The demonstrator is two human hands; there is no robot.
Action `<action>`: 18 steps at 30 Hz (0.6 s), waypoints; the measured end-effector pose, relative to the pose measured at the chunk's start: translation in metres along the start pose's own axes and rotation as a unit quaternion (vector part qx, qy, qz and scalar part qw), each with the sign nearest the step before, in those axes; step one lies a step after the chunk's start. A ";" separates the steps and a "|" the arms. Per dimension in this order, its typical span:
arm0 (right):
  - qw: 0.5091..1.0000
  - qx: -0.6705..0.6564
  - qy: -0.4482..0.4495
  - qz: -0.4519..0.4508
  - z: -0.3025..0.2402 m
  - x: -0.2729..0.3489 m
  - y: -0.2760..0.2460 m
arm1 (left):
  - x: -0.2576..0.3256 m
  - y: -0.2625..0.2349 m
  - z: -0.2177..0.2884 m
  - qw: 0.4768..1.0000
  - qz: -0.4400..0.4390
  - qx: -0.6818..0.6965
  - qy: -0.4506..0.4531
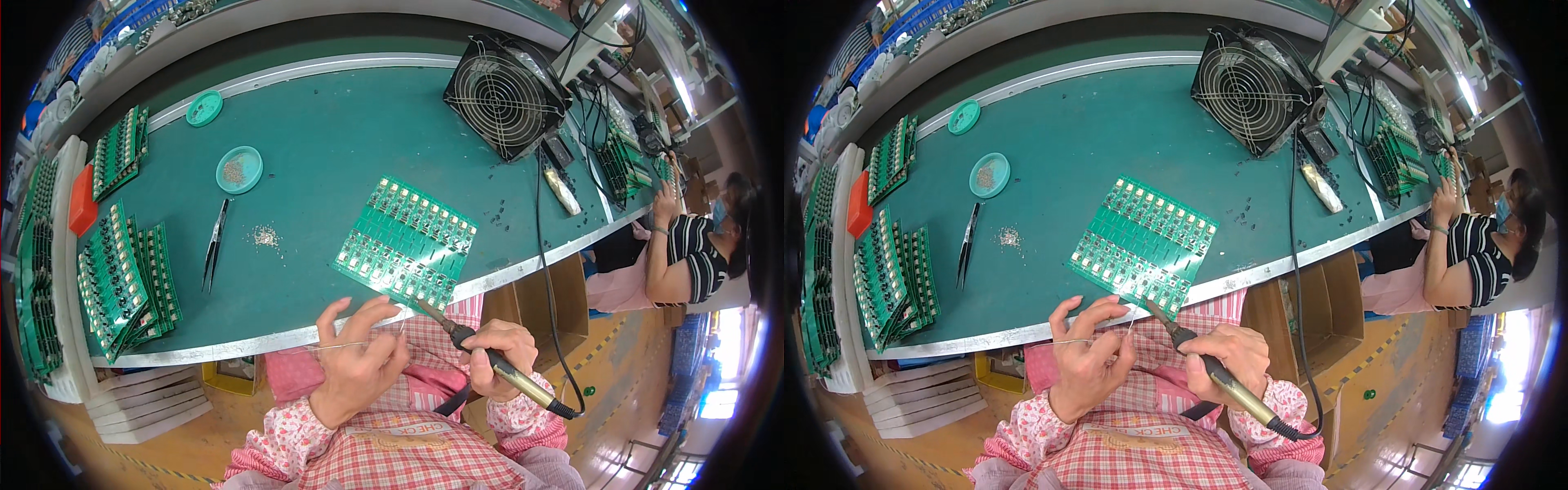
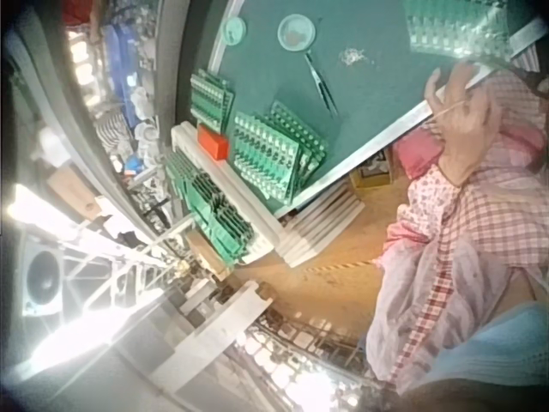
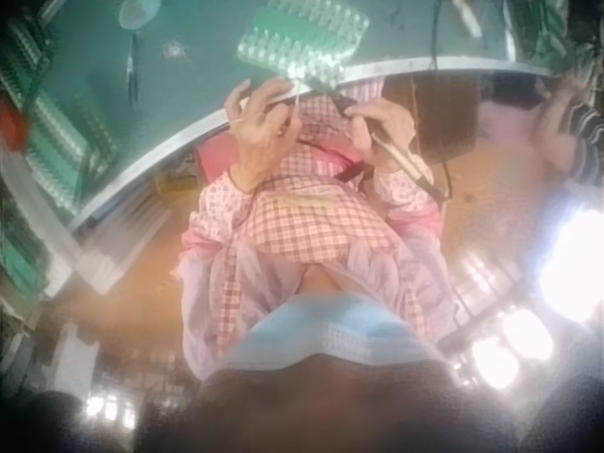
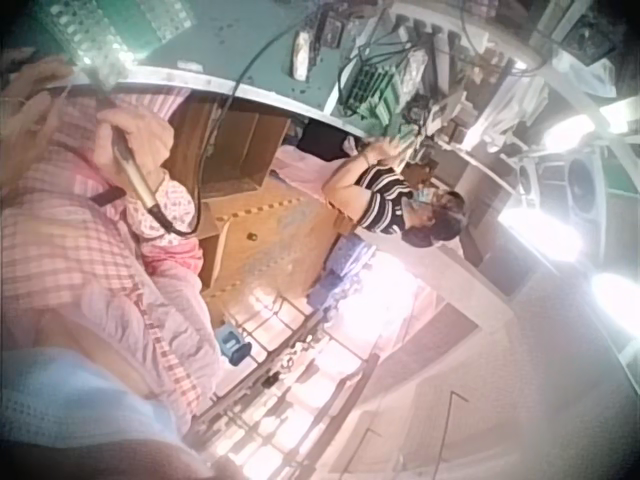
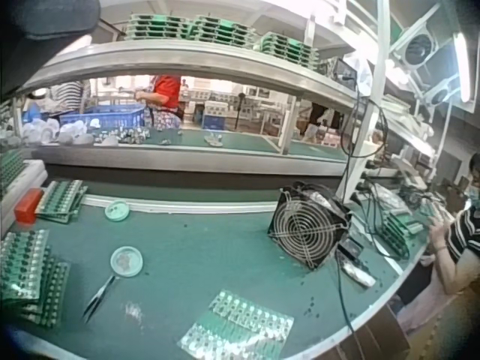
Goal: The person solders components onto a circuit board using a soldering iron and solder wire, applying heat across the board's connection points before holding it up.
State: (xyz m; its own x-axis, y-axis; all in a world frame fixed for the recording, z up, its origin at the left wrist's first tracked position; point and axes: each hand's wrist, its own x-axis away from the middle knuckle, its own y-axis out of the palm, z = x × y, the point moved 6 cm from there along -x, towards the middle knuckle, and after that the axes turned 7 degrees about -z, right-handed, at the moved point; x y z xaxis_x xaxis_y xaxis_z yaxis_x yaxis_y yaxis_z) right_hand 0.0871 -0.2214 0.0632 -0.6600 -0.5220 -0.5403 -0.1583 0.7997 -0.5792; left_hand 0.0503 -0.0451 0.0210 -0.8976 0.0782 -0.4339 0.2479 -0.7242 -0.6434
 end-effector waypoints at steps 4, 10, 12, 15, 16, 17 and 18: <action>1.000 -0.004 0.000 0.003 0.002 0.001 0.002 | 0.001 0.002 -0.001 1.000 -0.003 -0.010 -0.004; 1.000 -0.002 0.000 -0.005 0.000 0.001 0.002 | -0.001 0.002 0.001 1.000 0.000 -0.016 -0.006; 0.999 0.027 -0.023 -0.027 -0.004 -0.002 0.004 | -0.001 0.001 0.001 1.000 0.000 -0.018 -0.010; 0.995 0.064 -0.056 -0.048 -0.009 -0.002 0.010 | 0.000 0.002 0.000 1.000 0.002 -0.023 -0.013; 0.995 0.064 -0.056 -0.048 -0.008 -0.001 0.010 | 0.000 0.002 -0.001 1.000 0.004 -0.025 -0.014; 0.988 0.105 -0.087 -0.078 -0.012 0.002 0.013 | 0.000 0.002 0.000 1.000 0.005 -0.024 -0.014; 0.977 0.145 -0.117 -0.108 -0.016 0.006 0.017 | 0.000 0.002 0.000 1.000 0.005 -0.023 -0.012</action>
State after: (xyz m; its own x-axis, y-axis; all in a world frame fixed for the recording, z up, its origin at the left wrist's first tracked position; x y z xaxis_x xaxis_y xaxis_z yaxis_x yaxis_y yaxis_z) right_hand 0.0691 -0.2058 0.0597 -0.4433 -0.7495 -0.4917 -0.0383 0.5638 -0.8250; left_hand 0.0511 -0.0469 0.0200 -0.9036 0.0535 -0.4250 0.2730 -0.6926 -0.6677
